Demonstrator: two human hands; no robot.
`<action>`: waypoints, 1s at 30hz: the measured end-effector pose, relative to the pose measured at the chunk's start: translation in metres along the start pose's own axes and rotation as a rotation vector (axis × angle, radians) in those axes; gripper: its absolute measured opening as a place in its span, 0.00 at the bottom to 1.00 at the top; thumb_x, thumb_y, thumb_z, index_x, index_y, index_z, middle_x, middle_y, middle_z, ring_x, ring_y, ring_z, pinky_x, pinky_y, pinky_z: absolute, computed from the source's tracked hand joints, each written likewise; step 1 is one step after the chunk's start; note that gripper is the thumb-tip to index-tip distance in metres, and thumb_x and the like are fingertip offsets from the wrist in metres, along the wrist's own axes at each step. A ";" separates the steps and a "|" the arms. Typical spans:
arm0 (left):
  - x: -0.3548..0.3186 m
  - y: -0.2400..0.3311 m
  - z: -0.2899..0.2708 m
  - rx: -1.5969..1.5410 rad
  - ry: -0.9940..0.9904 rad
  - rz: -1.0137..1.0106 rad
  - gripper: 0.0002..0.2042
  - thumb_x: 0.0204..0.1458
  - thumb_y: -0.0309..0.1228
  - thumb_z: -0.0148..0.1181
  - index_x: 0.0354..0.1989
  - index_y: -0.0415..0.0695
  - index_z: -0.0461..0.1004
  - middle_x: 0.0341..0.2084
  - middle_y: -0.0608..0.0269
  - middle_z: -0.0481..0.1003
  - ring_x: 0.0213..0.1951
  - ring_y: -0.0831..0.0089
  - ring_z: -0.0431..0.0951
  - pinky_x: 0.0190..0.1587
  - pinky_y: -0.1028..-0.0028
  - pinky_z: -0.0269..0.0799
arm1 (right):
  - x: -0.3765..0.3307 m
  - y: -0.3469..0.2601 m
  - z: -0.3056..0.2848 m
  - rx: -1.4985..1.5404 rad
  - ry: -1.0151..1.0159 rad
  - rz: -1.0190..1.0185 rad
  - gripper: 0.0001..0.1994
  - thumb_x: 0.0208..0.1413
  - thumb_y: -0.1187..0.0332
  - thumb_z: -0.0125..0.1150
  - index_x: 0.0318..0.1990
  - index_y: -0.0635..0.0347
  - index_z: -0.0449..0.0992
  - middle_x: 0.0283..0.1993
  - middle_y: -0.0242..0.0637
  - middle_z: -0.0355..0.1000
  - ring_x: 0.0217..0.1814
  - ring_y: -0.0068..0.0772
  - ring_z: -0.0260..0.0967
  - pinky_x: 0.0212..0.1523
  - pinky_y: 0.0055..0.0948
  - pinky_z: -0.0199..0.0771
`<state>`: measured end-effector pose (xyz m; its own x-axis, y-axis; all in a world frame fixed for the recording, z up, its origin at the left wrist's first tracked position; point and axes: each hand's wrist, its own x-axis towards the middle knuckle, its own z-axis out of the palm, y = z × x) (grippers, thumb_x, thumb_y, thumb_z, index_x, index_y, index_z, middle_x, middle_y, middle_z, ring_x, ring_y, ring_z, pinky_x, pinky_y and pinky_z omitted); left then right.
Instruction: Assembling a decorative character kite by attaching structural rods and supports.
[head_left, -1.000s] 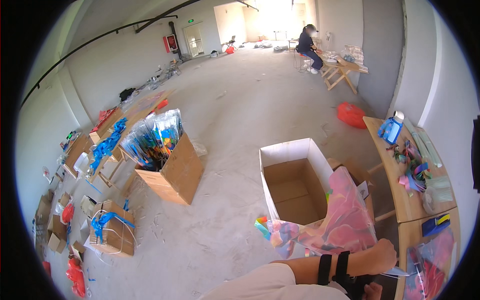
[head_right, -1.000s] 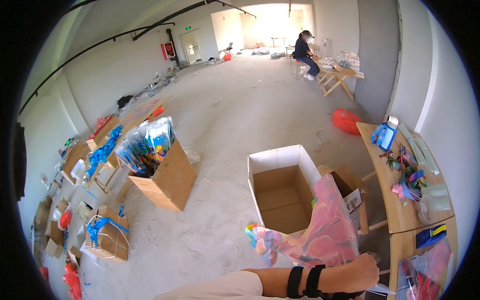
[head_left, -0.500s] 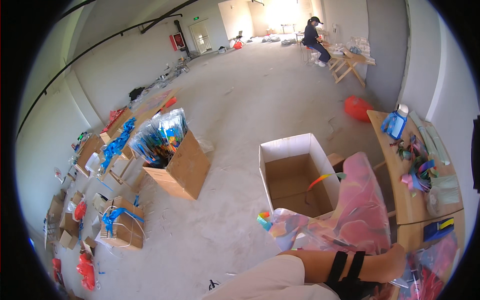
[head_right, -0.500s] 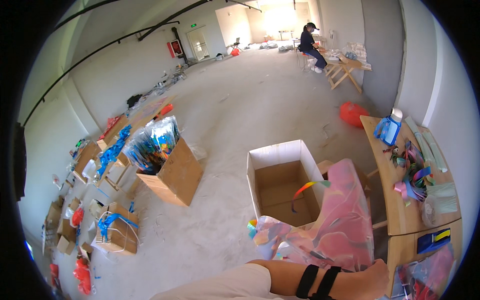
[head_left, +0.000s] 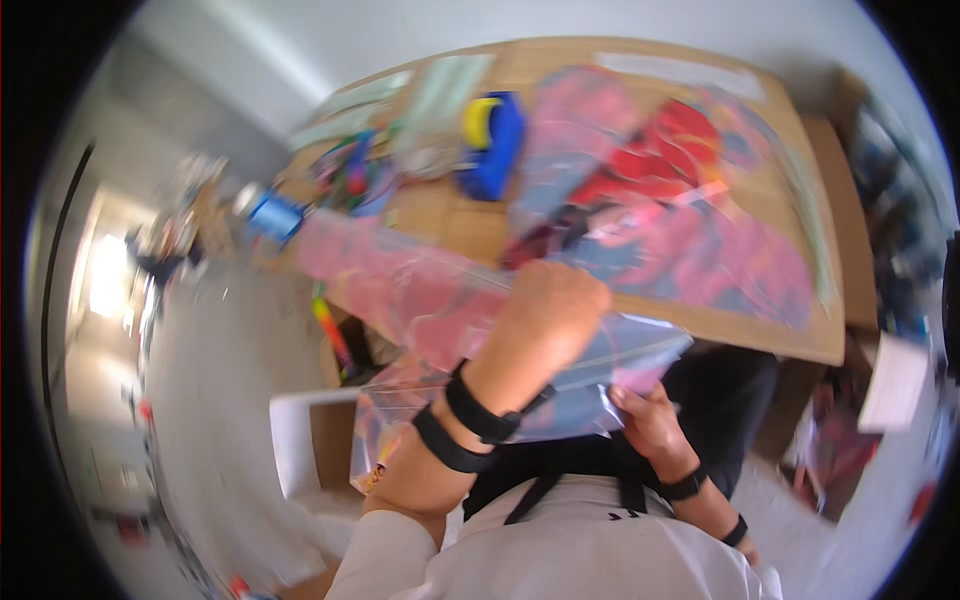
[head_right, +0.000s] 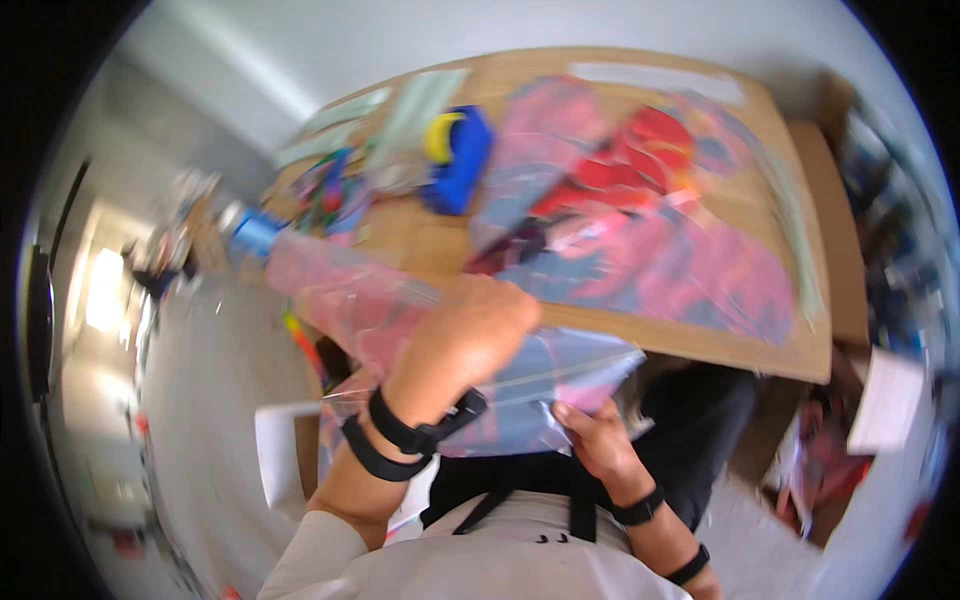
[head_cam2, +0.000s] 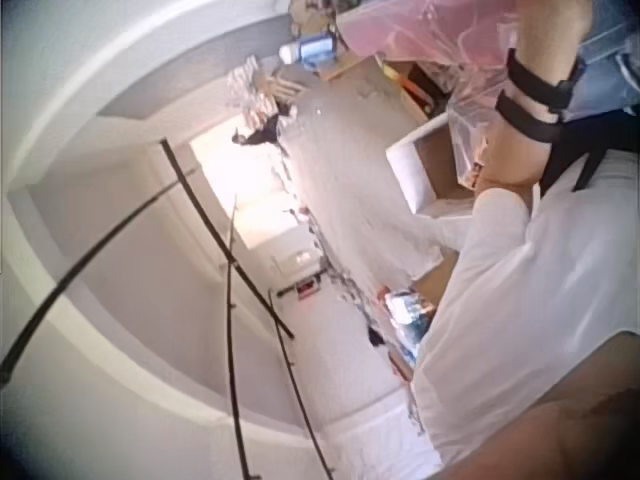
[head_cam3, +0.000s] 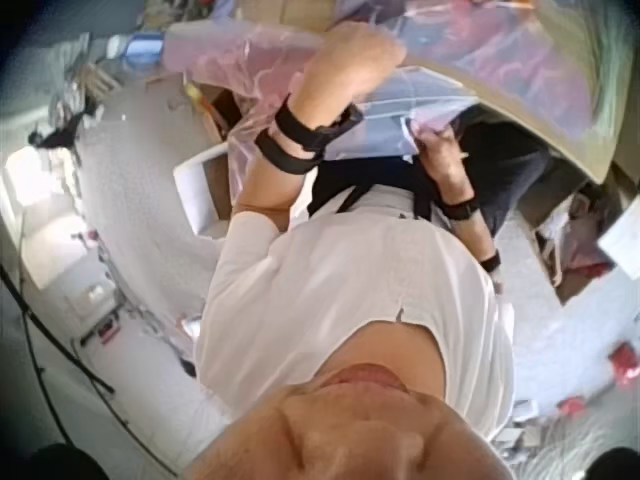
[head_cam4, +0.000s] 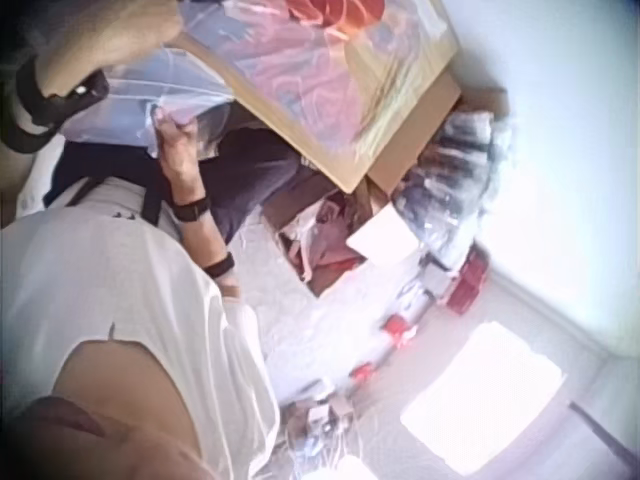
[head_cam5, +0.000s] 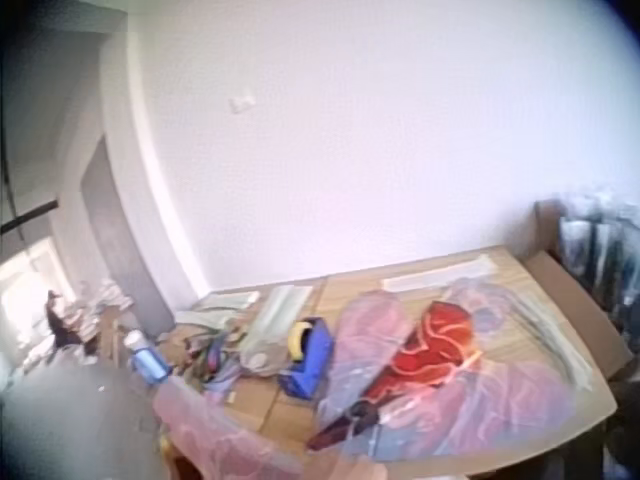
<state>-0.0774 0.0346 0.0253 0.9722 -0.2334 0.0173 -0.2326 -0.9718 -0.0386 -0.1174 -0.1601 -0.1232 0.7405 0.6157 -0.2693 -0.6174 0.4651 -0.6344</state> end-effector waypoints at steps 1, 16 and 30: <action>0.023 0.005 -0.003 0.063 -0.043 0.017 0.06 0.45 0.26 0.56 0.24 0.43 0.80 0.24 0.50 0.79 0.30 0.52 0.82 0.32 0.58 0.76 | 0.004 -0.008 -0.006 0.041 0.014 0.026 0.16 0.59 0.76 0.60 0.55 0.64 0.72 0.50 0.36 0.75 0.53 0.31 0.73 0.55 0.36 0.73; 0.161 0.038 0.063 0.160 -0.259 0.036 0.09 0.47 0.20 0.54 0.32 0.41 0.81 0.33 0.46 0.80 0.38 0.49 0.82 0.39 0.56 0.76 | 0.045 -0.046 -0.057 0.209 0.303 0.205 0.12 0.63 0.64 0.60 0.45 0.66 0.77 0.40 0.40 0.78 0.37 0.35 0.80 0.40 0.37 0.84; 0.071 -0.012 0.065 -0.198 -0.036 -0.185 0.12 0.47 0.22 0.64 0.41 0.40 0.75 0.38 0.50 0.74 0.43 0.49 0.75 0.44 0.57 0.70 | 0.046 -0.036 -0.067 0.146 0.414 0.174 0.08 0.63 0.68 0.58 0.39 0.64 0.78 0.39 0.41 0.79 0.39 0.36 0.80 0.43 0.37 0.83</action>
<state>-0.0035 0.0319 -0.0379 0.9982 -0.0529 -0.0298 -0.0475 -0.9862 0.1585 -0.0431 -0.1910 -0.1619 0.6477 0.4007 -0.6481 -0.7509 0.4800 -0.4536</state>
